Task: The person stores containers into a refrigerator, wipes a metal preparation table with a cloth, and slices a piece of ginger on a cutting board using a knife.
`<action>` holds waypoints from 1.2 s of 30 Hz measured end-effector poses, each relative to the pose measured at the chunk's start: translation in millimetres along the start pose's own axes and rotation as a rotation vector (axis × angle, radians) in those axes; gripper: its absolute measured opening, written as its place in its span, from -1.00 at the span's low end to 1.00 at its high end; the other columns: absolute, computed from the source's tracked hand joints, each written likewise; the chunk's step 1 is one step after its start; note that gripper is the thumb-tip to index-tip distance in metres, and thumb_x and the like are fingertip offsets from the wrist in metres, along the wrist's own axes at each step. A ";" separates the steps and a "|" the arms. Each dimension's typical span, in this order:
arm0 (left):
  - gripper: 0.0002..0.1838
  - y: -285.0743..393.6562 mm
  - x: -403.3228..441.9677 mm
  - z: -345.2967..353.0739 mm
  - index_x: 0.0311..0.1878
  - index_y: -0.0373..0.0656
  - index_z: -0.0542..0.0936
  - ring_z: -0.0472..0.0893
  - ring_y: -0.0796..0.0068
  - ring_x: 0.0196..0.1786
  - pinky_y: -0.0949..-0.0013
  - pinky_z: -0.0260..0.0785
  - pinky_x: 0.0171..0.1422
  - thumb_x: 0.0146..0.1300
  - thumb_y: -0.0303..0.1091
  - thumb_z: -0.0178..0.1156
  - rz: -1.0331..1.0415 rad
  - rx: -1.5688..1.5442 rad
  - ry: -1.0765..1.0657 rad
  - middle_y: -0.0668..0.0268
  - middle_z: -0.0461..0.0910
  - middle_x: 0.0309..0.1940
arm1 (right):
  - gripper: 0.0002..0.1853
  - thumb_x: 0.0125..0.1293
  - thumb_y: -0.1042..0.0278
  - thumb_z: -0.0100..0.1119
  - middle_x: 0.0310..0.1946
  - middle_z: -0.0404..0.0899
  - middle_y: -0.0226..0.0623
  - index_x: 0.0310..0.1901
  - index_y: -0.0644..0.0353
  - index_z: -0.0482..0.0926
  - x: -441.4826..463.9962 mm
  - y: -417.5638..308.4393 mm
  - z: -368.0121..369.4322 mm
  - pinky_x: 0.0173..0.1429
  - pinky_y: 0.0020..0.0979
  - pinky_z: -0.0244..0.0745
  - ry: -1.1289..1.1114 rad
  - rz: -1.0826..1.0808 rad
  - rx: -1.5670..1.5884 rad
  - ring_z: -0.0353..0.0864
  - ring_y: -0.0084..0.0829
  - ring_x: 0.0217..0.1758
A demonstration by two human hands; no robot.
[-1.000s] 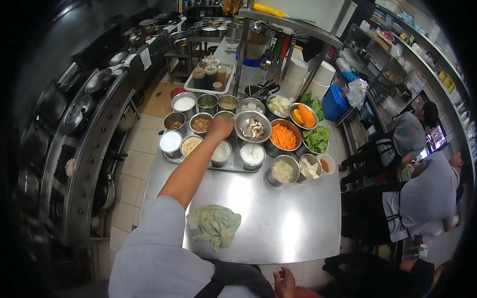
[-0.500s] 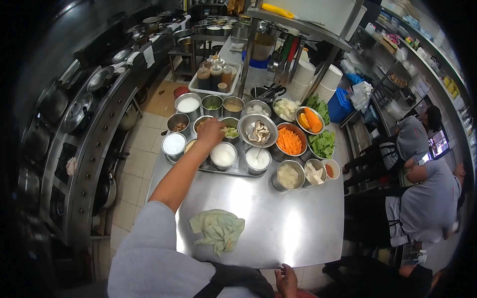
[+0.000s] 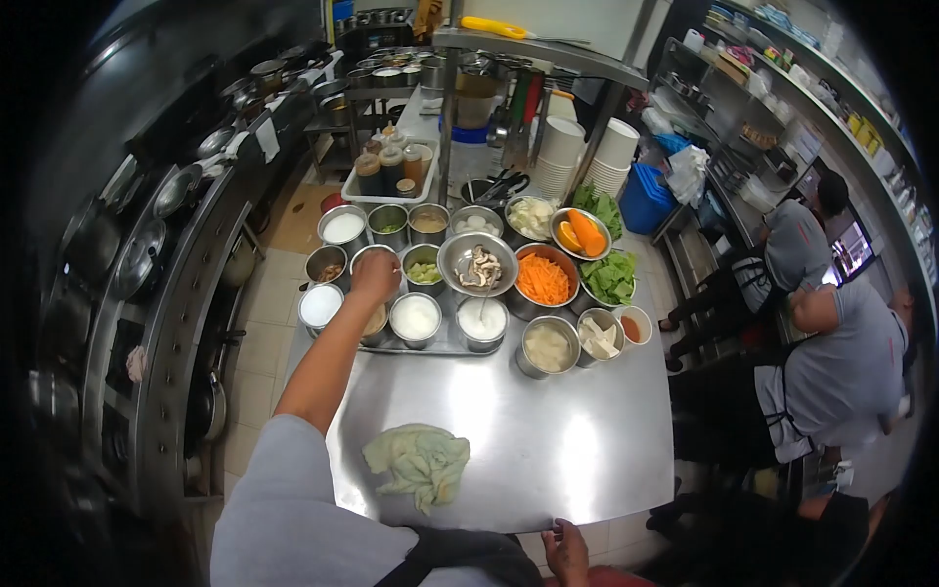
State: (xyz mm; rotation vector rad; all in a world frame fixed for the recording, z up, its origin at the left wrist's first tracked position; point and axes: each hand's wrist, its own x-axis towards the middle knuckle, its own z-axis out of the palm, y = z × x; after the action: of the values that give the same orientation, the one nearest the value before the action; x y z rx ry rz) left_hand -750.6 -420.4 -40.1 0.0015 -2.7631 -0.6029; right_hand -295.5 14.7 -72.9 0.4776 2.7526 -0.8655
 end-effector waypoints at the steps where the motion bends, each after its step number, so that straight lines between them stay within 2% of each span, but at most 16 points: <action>1: -0.89 3.6 -2.2 -0.6 -0.32 -0.10 0.73 0.63 0.05 -0.01 -0.01 0.49 0.05 0.09 -0.44 0.25 0.017 -0.080 0.096 0.16 0.67 -0.20 | -0.54 0.27 0.22 0.34 -0.11 0.68 -0.06 0.12 0.29 0.54 1.1 1.1 0.1 0.01 -0.21 0.59 0.010 0.011 0.010 0.71 -0.17 -0.10; 4: -0.92 32.2 -24.1 -20.3 -0.30 -0.10 0.66 0.59 0.05 -0.10 -0.05 0.41 -0.07 0.14 -0.37 0.29 0.215 -0.297 0.353 0.19 0.61 -0.25 | -0.53 0.25 0.20 0.38 -0.17 0.70 -0.06 0.11 0.29 0.56 0.8 3.4 -1.6 0.02 -0.23 0.59 0.030 -0.006 -0.020 0.72 -0.15 -0.10; 5: -0.91 38.3 -35.0 -18.1 -0.29 -0.12 0.63 0.57 0.06 -0.22 0.00 0.38 -0.17 0.16 -0.37 0.31 0.255 -0.209 0.404 0.19 0.59 -0.28 | -0.53 0.25 0.20 0.38 -0.17 0.70 -0.06 0.11 0.29 0.56 -0.4 1.6 -4.8 0.02 -0.23 0.59 0.064 0.017 0.000 0.72 -0.15 -0.10; 9: -0.82 80.0 -116.3 -30.1 -0.24 -0.12 0.62 0.62 0.21 -0.28 0.22 0.43 -0.24 0.20 -0.28 0.38 0.171 -0.482 0.082 0.18 0.62 -0.29 | -0.53 0.27 0.11 0.33 -0.10 0.68 -0.06 0.11 0.24 0.57 0.4 -0.7 -13.4 0.07 -0.21 0.56 -0.012 0.033 0.031 0.69 -0.12 -0.03; 10: -0.74 103.8 -136.8 -51.8 -0.17 -0.11 0.62 0.64 0.19 -0.19 0.24 0.47 -0.17 0.15 -0.24 0.42 -0.017 -0.360 -0.245 0.19 0.64 -0.16 | -0.55 0.29 0.09 0.31 -0.07 0.67 -0.04 0.09 0.23 0.58 1.3 2.6 -14.5 0.09 -0.19 0.55 -0.063 0.032 0.014 0.67 -0.09 -0.01; 12: -0.40 89.1 -188.7 -31.3 0.11 -0.11 0.57 0.58 0.11 0.09 0.18 0.43 0.19 0.04 -0.07 0.50 0.277 -0.342 -0.389 0.09 0.60 0.02 | -0.54 0.30 0.07 0.30 -0.07 0.66 -0.03 0.08 0.23 0.57 3.6 17.1 -12.4 0.10 -0.19 0.54 -0.073 0.028 0.043 0.66 -0.07 0.01; 13: -0.15 109.1 -210.8 -54.0 0.29 -0.07 0.47 0.47 0.04 0.25 0.05 0.32 0.33 -0.08 0.02 0.55 0.265 -0.176 -0.593 0.08 0.51 0.18 | -0.53 0.30 0.05 0.28 -0.06 0.66 -0.03 0.08 0.24 0.57 5.5 22.6 -12.0 0.11 -0.19 0.53 -0.103 0.024 0.052 0.65 -0.05 0.03; 15: 0.00 118.8 -256.4 -55.0 0.38 -0.03 0.41 0.36 -0.02 0.35 -0.10 0.23 0.39 -0.17 0.09 0.58 0.238 0.110 -0.854 0.08 0.37 0.33 | -0.53 0.31 0.05 0.28 -0.05 0.66 -0.02 0.09 0.24 0.56 1.2 20.0 -22.6 0.11 -0.19 0.53 -0.100 0.034 0.079 0.65 -0.03 0.04; 18: 0.04 109.9 -316.7 -46.2 0.40 -0.01 0.39 0.29 -0.06 0.41 -0.21 0.18 0.40 -0.22 0.07 0.60 0.299 0.136 -0.793 0.08 0.31 0.38 | -0.52 0.31 0.05 0.28 -0.05 0.66 -0.04 0.12 0.22 0.55 1.5 44.3 -19.9 0.11 -0.21 0.53 -0.103 0.016 0.089 0.65 -0.08 0.05; 21: -0.15 97.9 -331.5 -23.0 0.34 -0.01 0.45 0.38 -0.05 0.32 -0.10 0.30 0.33 -0.11 -0.13 0.52 0.308 0.107 -0.552 0.08 0.40 0.27 | -0.51 0.31 0.05 0.27 -0.03 0.66 -0.05 0.15 0.20 0.55 0.9 65.9 -28.7 0.13 -0.24 0.54 -0.132 -0.028 0.142 0.65 -0.15 0.06; 23: -0.38 83.1 -324.2 -0.2 0.19 -0.07 0.54 0.50 -0.03 0.17 0.02 0.41 0.22 -0.07 -0.41 0.36 0.191 -0.001 -0.498 0.08 0.50 0.09 | -0.52 0.32 0.05 0.27 -0.02 0.65 -0.05 0.15 0.18 0.55 3.0 83.2 -37.3 0.14 -0.24 0.53 -0.157 -0.042 0.210 0.65 -0.15 0.07; 25: -0.60 89.7 -323.3 10.4 -0.06 -0.20 0.61 0.56 -0.05 -0.03 0.16 0.44 0.12 -0.08 -0.56 0.26 0.106 -0.125 -0.276 0.03 0.55 -0.14 | -0.53 0.32 0.04 0.26 -0.02 0.65 -0.07 0.16 0.14 0.54 16.6 112.8 -39.0 0.16 -0.25 0.53 -0.150 -0.157 0.218 0.65 -0.16 0.07; 29: -0.54 151.0 -327.1 -12.1 0.03 -0.22 0.54 0.53 -0.08 0.01 0.06 0.42 0.15 -0.04 -0.51 0.25 -0.045 -0.156 0.035 0.04 0.50 -0.11 | -0.52 0.33 0.03 0.25 -0.04 0.65 -0.10 0.17 0.13 0.53 30.6 168.1 -73.8 0.15 -0.25 0.53 -0.145 -0.221 0.191 0.65 -0.18 0.05; 33: -0.43 205.3 -348.2 -5.3 0.19 -0.23 0.49 0.47 -0.09 0.17 0.06 0.36 0.27 0.03 -0.39 0.33 -0.170 -0.033 -0.020 0.01 0.48 0.01 | -0.51 0.35 0.03 0.24 0.01 0.64 -0.10 0.18 0.14 0.52 37.8 244.3 -119.3 0.17 -0.23 0.52 -0.152 -0.222 0.247 0.64 -0.15 0.08; 35: -0.26 214.8 -360.7 28.9 0.37 -0.21 0.39 0.34 -0.11 0.35 0.07 0.25 0.41 0.11 -0.22 0.39 -0.224 -0.105 -0.087 -0.03 0.40 0.22 | -0.52 0.35 0.04 0.23 0.03 0.62 -0.09 0.18 0.16 0.51 39.9 277.1 -146.8 0.18 -0.22 0.51 -0.152 -0.206 0.240 0.63 -0.12 0.10; 36: -0.11 214.8 -361.8 43.9 0.50 -0.16 0.24 0.18 -0.10 0.48 -0.02 0.13 0.51 0.18 -0.03 0.37 -0.275 -0.097 -0.239 -0.09 0.22 0.41 | -0.51 0.35 0.04 0.23 0.03 0.62 -0.10 0.19 0.17 0.51 42.3 288.9 -164.9 0.17 -0.22 0.52 -0.185 -0.158 0.206 0.63 -0.13 0.09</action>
State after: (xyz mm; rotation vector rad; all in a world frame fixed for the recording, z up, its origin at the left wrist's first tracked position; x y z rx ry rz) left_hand -405.7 -182.6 -99.5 0.3123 -2.9849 -0.8584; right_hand -246.1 345.1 -101.9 0.2032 2.5706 -1.1761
